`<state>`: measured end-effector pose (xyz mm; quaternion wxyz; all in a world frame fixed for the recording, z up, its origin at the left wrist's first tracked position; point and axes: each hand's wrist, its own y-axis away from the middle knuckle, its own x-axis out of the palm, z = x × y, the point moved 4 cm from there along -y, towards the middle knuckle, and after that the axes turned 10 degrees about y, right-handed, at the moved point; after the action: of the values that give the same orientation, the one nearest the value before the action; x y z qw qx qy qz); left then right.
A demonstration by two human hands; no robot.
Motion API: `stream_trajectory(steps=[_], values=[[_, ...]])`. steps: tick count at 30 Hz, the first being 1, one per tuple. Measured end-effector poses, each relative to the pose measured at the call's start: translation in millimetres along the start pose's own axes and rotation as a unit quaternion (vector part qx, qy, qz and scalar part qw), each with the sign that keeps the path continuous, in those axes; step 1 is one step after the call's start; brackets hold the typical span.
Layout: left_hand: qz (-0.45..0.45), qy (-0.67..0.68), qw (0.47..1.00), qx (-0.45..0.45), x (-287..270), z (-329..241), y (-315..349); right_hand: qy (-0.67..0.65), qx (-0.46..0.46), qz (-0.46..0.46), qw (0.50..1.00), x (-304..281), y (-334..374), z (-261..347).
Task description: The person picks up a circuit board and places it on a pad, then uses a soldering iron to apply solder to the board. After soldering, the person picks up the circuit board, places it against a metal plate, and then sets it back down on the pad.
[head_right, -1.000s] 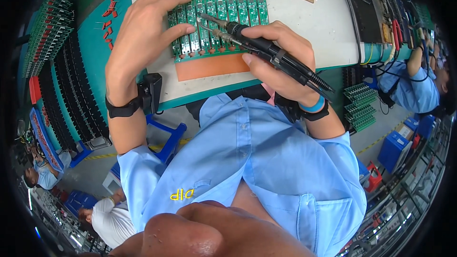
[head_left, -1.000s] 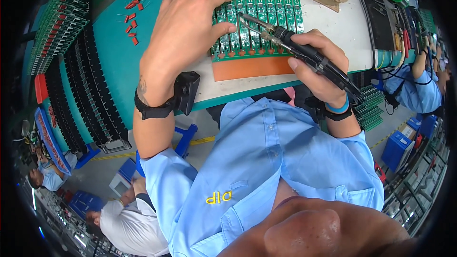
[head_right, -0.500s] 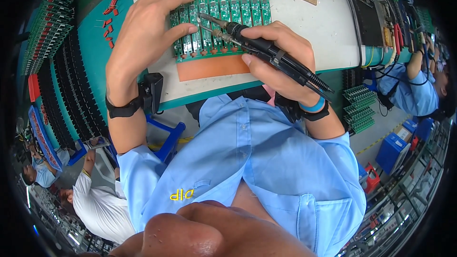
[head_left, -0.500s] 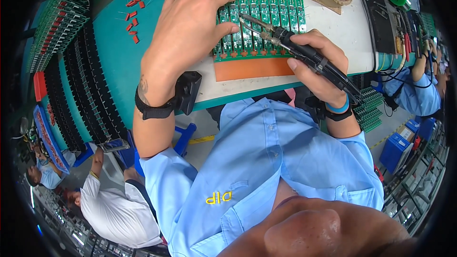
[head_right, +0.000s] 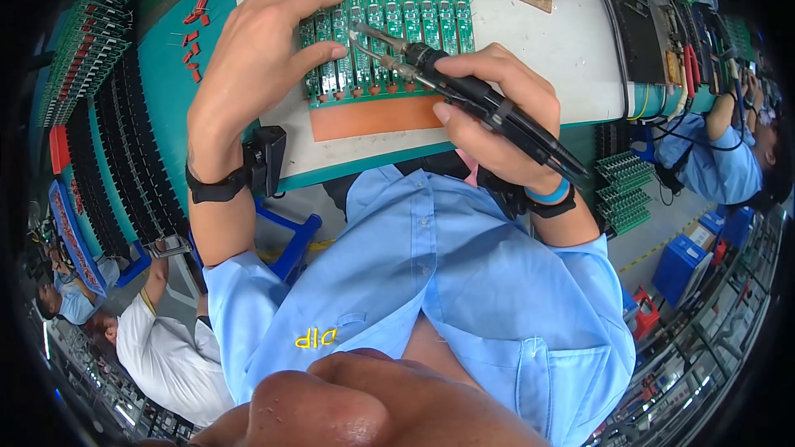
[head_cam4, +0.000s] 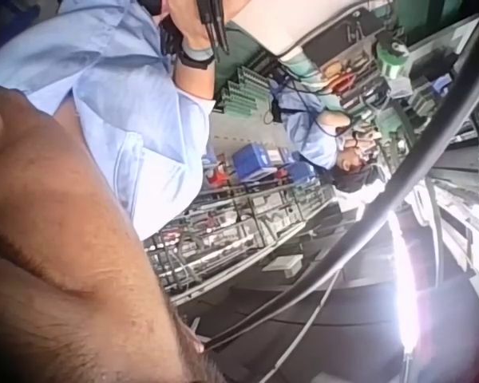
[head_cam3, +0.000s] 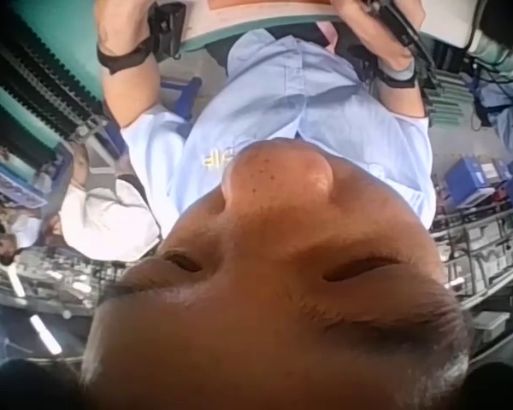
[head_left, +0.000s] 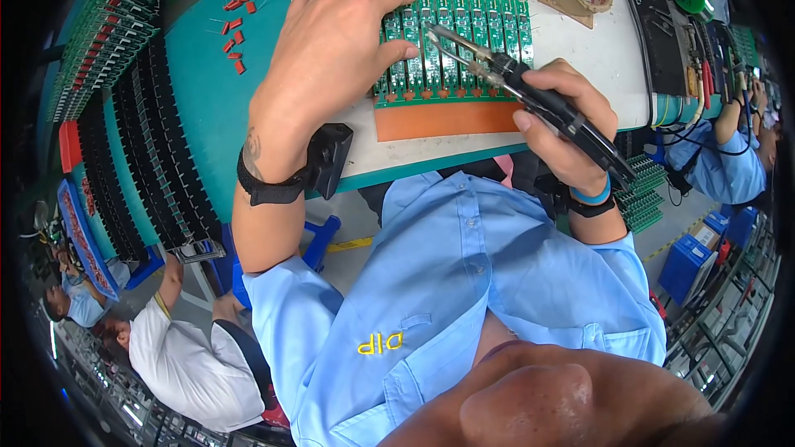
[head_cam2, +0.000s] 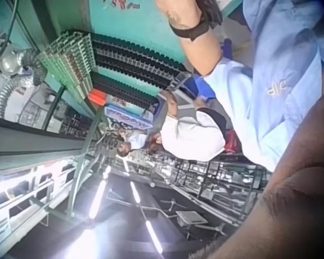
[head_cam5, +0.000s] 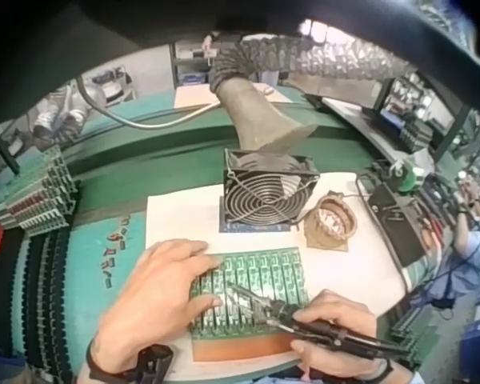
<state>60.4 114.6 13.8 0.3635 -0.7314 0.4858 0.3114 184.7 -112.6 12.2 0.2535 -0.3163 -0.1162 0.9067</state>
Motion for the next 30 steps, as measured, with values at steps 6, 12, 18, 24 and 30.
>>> stream_trajectory(steps=[6,12,18,24,30], values=[[0.005,-0.015,1.0,0.0,-3,-1,2,0.058,0.009,-0.083,0.995,-37,22,-15],[0.027,-0.013,1.0,0.002,-2,-1,-5,0.058,0.172,-0.262,0.948,-64,40,-68],[0.009,0.031,0.999,0.014,0,7,0,0.024,0.004,-0.116,0.993,-23,46,-27],[0.047,0.05,0.998,0.008,-2,8,-5,0.207,-0.091,-0.069,0.972,-9,52,-25],[0.058,0.062,0.996,-0.009,0,7,-3,0.202,-0.094,-0.086,0.971,-10,53,-31]])
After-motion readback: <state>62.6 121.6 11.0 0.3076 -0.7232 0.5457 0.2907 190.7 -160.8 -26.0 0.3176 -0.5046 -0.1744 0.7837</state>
